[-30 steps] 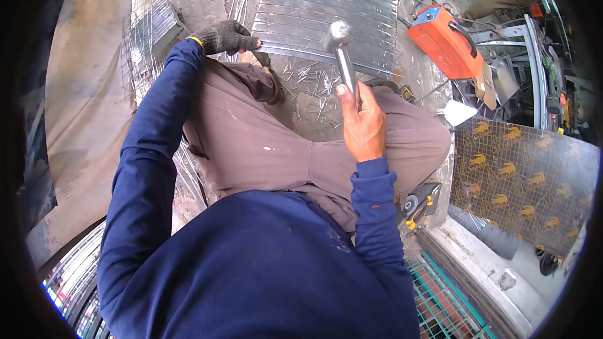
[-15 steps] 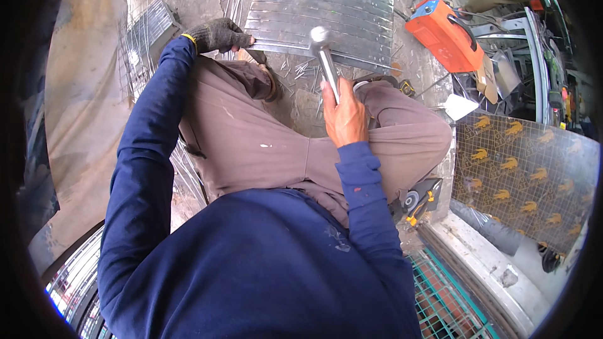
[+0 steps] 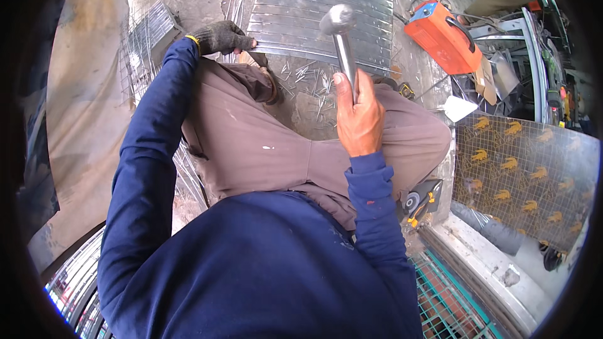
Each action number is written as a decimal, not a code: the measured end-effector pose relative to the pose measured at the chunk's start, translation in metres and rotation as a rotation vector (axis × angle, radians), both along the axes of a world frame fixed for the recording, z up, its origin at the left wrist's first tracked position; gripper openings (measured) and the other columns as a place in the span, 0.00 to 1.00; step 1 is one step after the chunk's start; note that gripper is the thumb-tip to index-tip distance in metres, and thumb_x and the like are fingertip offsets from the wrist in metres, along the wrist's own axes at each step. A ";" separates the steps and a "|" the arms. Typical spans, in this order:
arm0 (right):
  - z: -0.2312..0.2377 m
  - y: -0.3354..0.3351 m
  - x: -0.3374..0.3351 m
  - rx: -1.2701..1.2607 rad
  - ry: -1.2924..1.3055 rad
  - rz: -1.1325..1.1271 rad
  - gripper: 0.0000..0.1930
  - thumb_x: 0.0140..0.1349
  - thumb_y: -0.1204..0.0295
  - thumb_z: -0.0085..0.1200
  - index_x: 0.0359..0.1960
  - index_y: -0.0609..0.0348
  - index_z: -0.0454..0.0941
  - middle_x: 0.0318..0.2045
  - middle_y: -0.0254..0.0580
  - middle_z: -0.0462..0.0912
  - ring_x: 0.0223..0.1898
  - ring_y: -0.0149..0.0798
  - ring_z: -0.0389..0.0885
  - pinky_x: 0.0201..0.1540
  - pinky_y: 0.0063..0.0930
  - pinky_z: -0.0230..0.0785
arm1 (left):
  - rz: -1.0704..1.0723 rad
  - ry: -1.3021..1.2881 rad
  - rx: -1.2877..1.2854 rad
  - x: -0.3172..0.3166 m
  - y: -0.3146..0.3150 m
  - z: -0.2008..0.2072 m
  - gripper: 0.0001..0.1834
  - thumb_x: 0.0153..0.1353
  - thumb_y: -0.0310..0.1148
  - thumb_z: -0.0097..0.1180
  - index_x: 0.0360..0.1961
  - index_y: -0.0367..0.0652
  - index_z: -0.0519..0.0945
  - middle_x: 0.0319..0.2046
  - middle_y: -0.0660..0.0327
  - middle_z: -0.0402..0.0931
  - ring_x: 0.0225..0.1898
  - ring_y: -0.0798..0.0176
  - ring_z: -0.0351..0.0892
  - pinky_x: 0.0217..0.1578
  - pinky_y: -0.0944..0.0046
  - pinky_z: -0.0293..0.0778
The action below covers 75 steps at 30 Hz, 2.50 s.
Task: Straightening a thin metal rod using a hammer on a flat metal surface.
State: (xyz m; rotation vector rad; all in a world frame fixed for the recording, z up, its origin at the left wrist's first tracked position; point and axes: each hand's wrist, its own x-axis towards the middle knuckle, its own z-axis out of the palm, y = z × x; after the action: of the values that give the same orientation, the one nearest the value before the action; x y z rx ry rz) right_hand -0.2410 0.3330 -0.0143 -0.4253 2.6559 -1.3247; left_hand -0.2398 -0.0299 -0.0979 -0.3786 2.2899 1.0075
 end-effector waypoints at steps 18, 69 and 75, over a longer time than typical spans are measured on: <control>-0.032 0.028 -0.011 0.163 -0.008 -0.024 0.16 0.74 0.56 0.52 0.45 0.57 0.76 0.28 0.50 0.83 0.31 0.53 0.83 0.35 0.42 0.73 | 0.002 -0.026 -0.016 -0.005 0.006 0.003 0.33 0.56 0.67 0.64 0.20 0.44 0.83 0.16 0.63 0.73 0.22 0.66 0.71 0.29 0.61 0.67; -0.031 -0.040 0.002 0.091 0.073 0.231 0.15 0.71 0.57 0.55 0.45 0.55 0.73 0.27 0.60 0.83 0.30 0.66 0.82 0.32 0.56 0.70 | 0.015 -0.047 0.009 0.000 -0.001 -0.002 0.34 0.54 0.70 0.64 0.23 0.45 0.84 0.21 0.63 0.76 0.26 0.64 0.73 0.33 0.60 0.69; -0.042 -0.033 0.001 0.246 -0.113 0.191 0.22 0.71 0.49 0.53 0.49 0.55 0.77 0.28 0.55 0.83 0.32 0.58 0.83 0.36 0.45 0.72 | 0.020 -0.051 0.012 -0.002 0.001 -0.004 0.35 0.54 0.70 0.64 0.22 0.44 0.84 0.18 0.66 0.76 0.23 0.69 0.71 0.27 0.64 0.68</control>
State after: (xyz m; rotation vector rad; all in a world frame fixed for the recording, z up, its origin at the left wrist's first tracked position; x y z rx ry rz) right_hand -0.2404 0.2998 -0.0567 -0.5372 2.5661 -0.9260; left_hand -0.2422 -0.0292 -0.1020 -0.4187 2.2376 1.0093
